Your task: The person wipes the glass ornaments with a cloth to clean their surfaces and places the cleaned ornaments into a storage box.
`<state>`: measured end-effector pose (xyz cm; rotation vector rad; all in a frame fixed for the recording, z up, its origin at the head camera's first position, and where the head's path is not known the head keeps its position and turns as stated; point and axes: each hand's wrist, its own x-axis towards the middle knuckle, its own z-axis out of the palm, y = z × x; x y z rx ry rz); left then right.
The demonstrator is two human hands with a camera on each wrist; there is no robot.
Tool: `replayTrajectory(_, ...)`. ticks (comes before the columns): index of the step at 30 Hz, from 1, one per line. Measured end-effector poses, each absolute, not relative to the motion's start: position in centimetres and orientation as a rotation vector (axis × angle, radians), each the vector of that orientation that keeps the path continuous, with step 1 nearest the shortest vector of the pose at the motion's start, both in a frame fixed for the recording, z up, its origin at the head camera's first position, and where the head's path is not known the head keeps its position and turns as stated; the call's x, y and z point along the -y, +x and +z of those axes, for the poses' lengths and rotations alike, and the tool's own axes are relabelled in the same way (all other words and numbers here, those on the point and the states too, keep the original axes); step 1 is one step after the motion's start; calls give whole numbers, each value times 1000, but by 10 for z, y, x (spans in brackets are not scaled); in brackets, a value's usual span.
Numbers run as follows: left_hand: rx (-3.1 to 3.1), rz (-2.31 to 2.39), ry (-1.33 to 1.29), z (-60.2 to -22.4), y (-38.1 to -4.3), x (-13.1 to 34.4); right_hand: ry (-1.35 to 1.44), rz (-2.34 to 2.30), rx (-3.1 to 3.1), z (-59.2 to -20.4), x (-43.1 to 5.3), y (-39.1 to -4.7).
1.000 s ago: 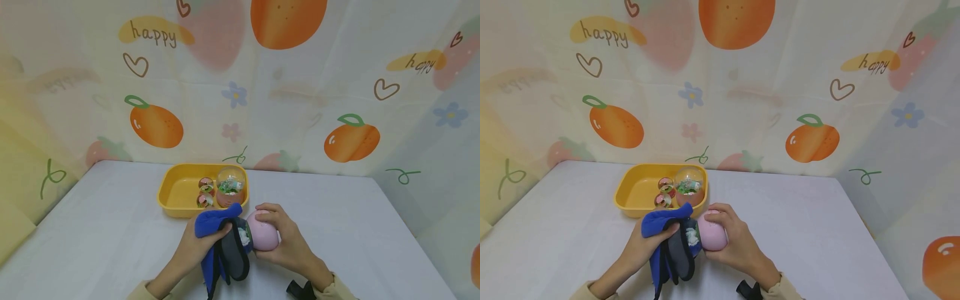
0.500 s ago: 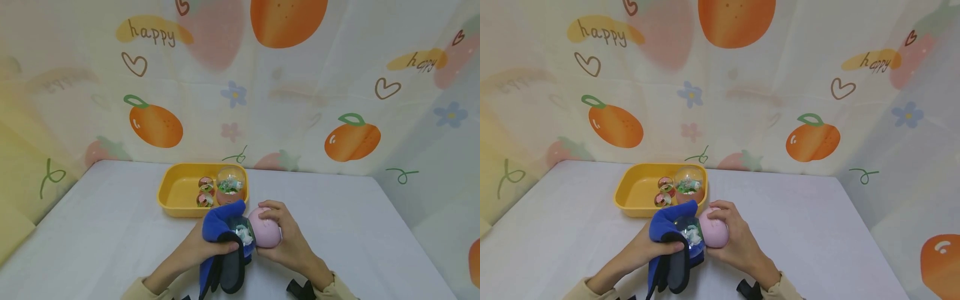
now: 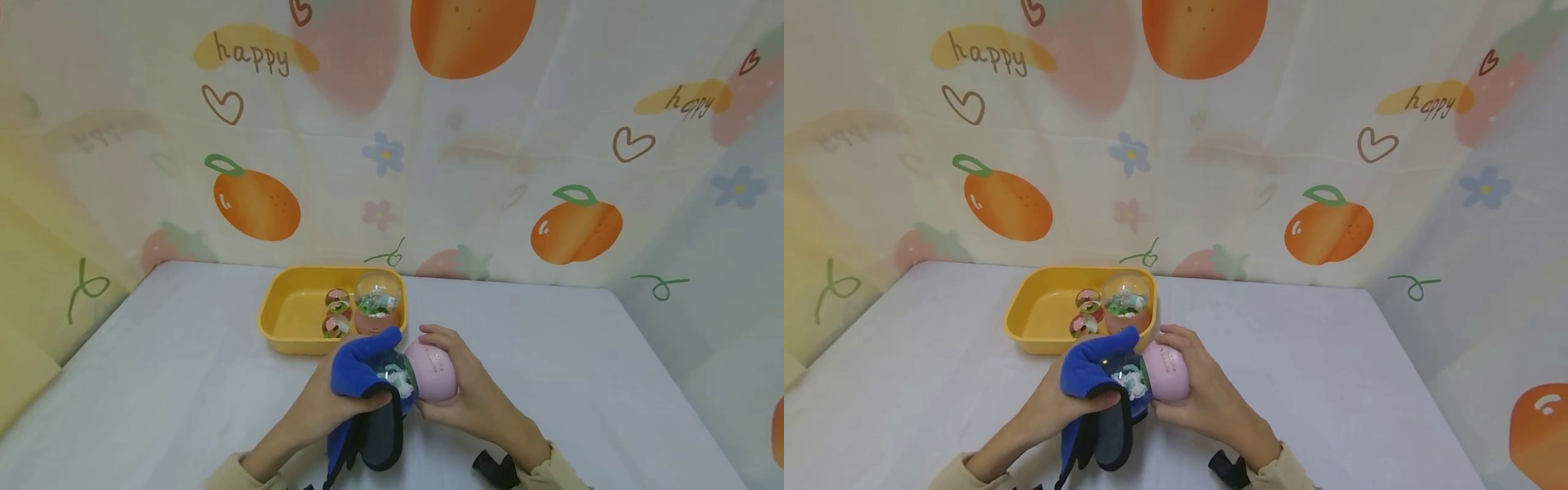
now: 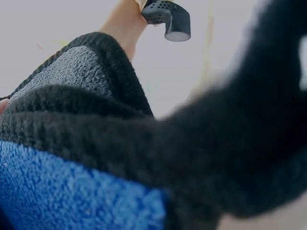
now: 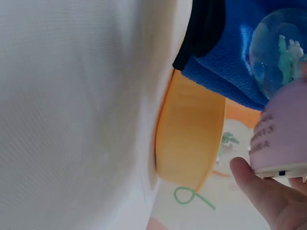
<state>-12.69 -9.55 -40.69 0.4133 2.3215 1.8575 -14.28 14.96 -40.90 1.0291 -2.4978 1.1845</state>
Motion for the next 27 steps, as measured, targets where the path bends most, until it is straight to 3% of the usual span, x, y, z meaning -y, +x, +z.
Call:
replayTrajectory(12,-2416,1852,632,-407,-125,97,1031,1263,2496,-407,-154,-147)
replayTrajectory(22,-2529,1908,419,-403,-125,99,1013,1295,2387,-410,-148,-140)
replayTrajectory(27,-2301,1869,392,-405,-129,101,1041,1192,2300,-412,-148,-141)
